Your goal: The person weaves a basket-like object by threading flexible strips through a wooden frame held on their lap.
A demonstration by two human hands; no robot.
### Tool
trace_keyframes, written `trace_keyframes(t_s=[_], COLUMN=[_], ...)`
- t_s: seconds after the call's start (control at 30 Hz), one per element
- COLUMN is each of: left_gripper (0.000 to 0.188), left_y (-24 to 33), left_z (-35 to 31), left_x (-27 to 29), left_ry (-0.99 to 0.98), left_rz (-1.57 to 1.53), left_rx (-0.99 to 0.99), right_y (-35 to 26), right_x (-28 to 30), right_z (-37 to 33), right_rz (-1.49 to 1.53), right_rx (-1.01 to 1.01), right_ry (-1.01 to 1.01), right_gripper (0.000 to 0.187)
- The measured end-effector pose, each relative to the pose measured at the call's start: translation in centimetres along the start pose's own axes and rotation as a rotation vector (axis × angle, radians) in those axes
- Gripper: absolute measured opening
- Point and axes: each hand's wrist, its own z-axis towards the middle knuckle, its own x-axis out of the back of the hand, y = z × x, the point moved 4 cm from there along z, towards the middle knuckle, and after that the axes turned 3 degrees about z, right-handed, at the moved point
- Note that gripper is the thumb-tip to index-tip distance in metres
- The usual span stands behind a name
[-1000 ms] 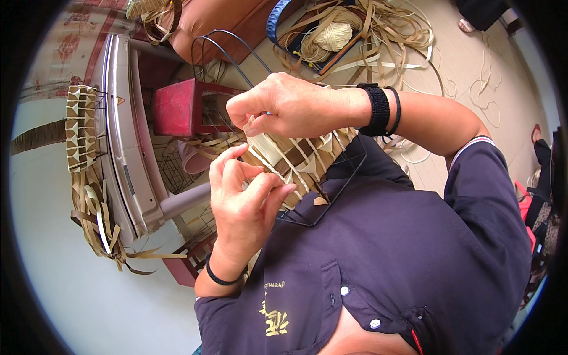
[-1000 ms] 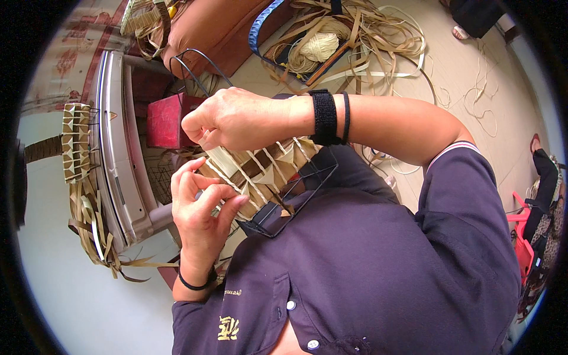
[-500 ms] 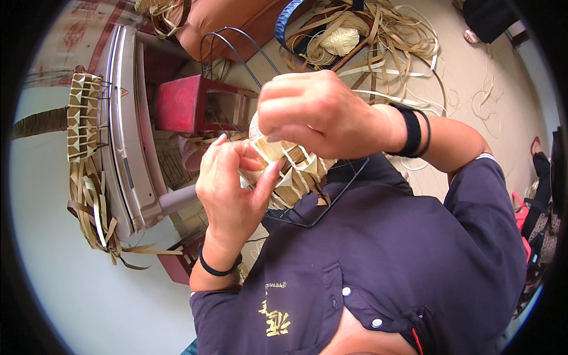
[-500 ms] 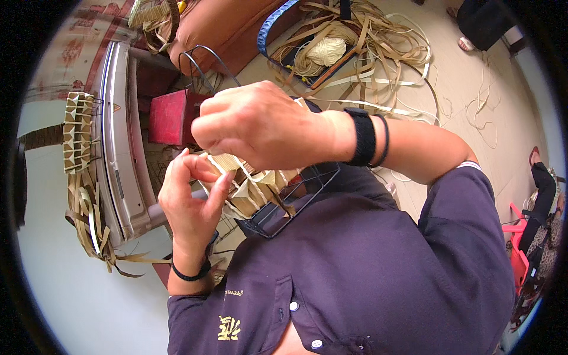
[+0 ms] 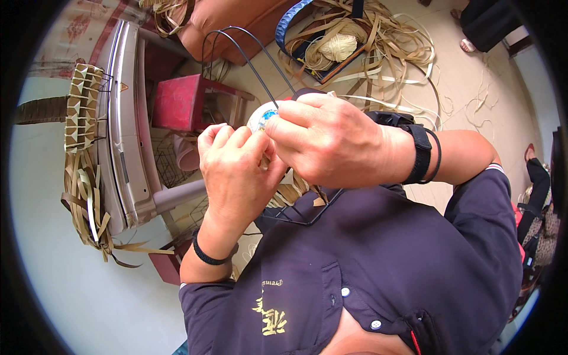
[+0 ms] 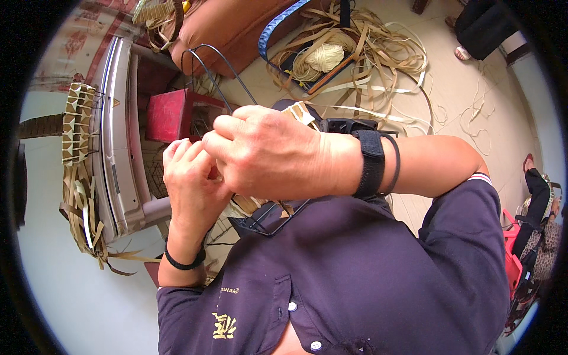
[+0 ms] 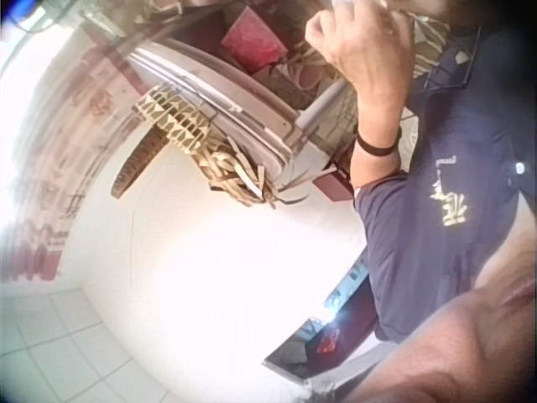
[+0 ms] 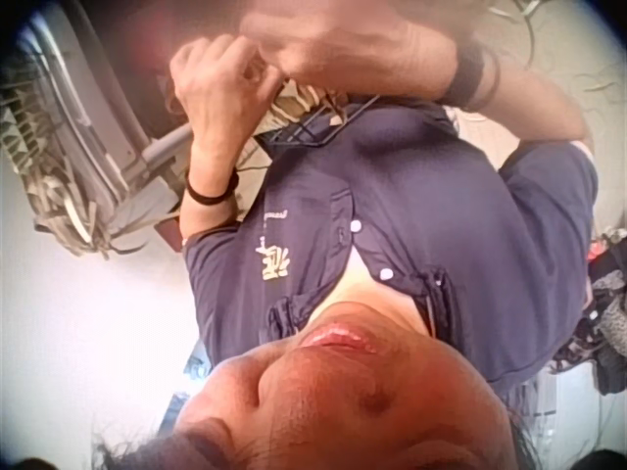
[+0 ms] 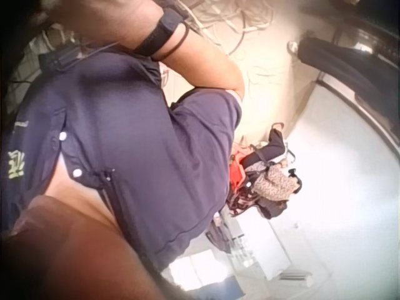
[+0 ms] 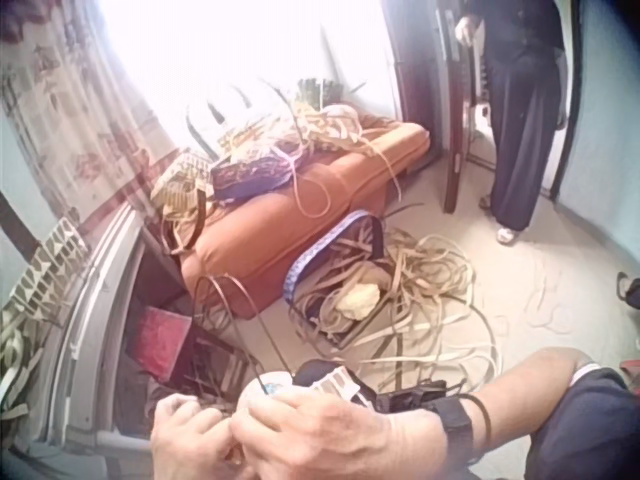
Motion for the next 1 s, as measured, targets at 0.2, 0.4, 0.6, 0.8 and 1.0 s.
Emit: trace_keyframes(t_s=[0.2,0.4,0.6,0.8,1.0], left_gripper=[0.013,0.007,0.018,0.031,0.028], left_y=[0.1,-0.8,-0.8,-1.9,-2.1], left_z=[-0.3,-1.0,-0.8,-0.3,0.0], left_x=[0.4,0.6,0.8,0.6,0.1], left_ry=[-0.032,0.0,-0.039,-0.03,-0.024], left_rz=[-0.019,-0.158,-0.214,-0.237,-0.263], left_rx=[-0.002,0.023,0.063,0.041,0.062], right_y=[0.8,3.1,4.4,3.8,1.9], right_x=[-0.8,-2.1,-3.1,-2.2,-1.6], right_z=[-0.7,-2.0,-3.5,-3.2,-2.3], right_rz=[-0.021,0.211,0.828,0.753,0.054], right_rx=[-0.059,-0.187,-0.55,-0.439,-0.115], right_ry=[-0.193,-0.134,0.049,0.102,0.095], right_gripper=[0.013,0.01,0.006,0.008,0.021])
